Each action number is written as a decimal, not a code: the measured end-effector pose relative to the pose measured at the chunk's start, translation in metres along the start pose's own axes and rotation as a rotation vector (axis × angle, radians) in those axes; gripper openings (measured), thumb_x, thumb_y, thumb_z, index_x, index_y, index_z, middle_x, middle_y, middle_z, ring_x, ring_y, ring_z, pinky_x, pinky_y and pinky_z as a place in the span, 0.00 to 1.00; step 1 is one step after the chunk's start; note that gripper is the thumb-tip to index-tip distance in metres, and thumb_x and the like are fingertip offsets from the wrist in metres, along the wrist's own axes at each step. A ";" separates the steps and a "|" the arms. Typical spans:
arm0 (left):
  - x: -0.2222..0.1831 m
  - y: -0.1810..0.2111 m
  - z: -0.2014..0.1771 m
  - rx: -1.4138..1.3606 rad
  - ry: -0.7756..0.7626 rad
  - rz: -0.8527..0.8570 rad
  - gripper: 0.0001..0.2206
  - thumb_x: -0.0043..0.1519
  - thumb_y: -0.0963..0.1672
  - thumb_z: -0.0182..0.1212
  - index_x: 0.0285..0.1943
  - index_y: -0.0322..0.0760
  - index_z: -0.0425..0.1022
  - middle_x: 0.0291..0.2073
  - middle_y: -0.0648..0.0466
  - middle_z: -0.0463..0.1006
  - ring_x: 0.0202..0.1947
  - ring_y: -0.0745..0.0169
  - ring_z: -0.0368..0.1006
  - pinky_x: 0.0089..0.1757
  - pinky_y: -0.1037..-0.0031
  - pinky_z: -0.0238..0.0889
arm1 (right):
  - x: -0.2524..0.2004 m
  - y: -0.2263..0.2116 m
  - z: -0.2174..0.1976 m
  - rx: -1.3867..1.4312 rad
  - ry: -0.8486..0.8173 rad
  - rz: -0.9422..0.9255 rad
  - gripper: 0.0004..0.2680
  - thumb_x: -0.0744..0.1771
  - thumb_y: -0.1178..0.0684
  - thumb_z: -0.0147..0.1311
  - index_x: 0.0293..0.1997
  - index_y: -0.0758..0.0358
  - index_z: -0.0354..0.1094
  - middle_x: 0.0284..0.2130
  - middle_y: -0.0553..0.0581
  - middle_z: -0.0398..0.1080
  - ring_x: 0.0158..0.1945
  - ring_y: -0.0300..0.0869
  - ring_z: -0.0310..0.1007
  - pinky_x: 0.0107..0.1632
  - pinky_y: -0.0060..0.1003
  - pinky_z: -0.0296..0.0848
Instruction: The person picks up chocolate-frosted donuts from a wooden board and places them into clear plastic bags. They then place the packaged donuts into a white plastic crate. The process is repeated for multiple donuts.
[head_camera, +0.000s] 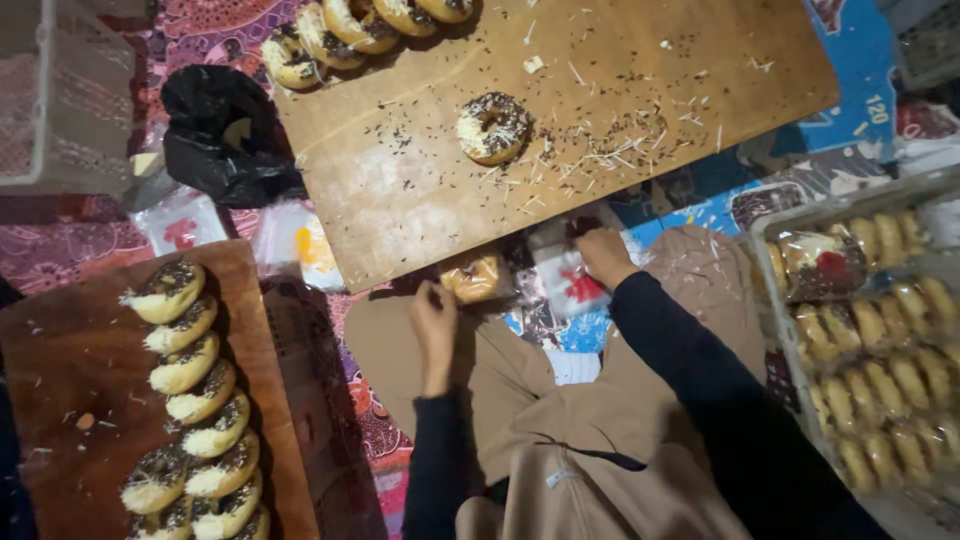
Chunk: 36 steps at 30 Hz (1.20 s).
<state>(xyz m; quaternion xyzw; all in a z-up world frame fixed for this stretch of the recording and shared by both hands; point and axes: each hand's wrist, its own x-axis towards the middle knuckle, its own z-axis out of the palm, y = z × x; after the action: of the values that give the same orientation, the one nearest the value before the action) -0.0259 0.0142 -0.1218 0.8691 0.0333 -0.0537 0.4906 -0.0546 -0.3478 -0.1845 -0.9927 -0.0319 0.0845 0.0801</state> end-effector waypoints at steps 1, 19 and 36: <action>0.004 0.009 0.010 0.111 0.068 0.074 0.08 0.66 0.42 0.62 0.40 0.29 0.72 0.29 0.43 0.75 0.30 0.47 0.73 0.35 0.63 0.65 | 0.001 0.005 0.006 -0.038 0.005 -0.047 0.04 0.58 0.54 0.59 0.31 0.59 0.77 0.29 0.62 0.75 0.38 0.57 0.76 0.43 0.53 0.71; -0.048 0.111 0.050 -0.113 -0.039 0.403 0.22 0.64 0.44 0.62 0.66 0.28 0.68 0.59 0.36 0.71 0.62 0.38 0.65 0.60 0.54 0.56 | -0.062 -0.061 -0.103 -0.011 0.146 -0.285 0.04 0.61 0.51 0.58 0.27 0.55 0.76 0.35 0.53 0.75 0.47 0.46 0.73 0.51 0.49 0.64; 0.010 0.155 -0.005 -1.008 0.152 0.188 0.27 0.70 0.48 0.60 0.71 0.24 0.60 0.61 0.41 0.70 0.57 0.49 0.69 0.57 0.62 0.66 | -0.001 -0.152 -0.211 0.860 0.182 -0.479 0.19 0.64 0.41 0.69 0.59 0.54 0.76 0.63 0.55 0.74 0.70 0.48 0.72 0.71 0.48 0.64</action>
<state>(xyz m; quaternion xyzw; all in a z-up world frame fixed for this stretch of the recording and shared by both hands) 0.0015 -0.0616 0.0113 0.5253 0.0123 0.0764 0.8474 -0.0265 -0.2308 0.0455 -0.8380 -0.2142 -0.0179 0.5016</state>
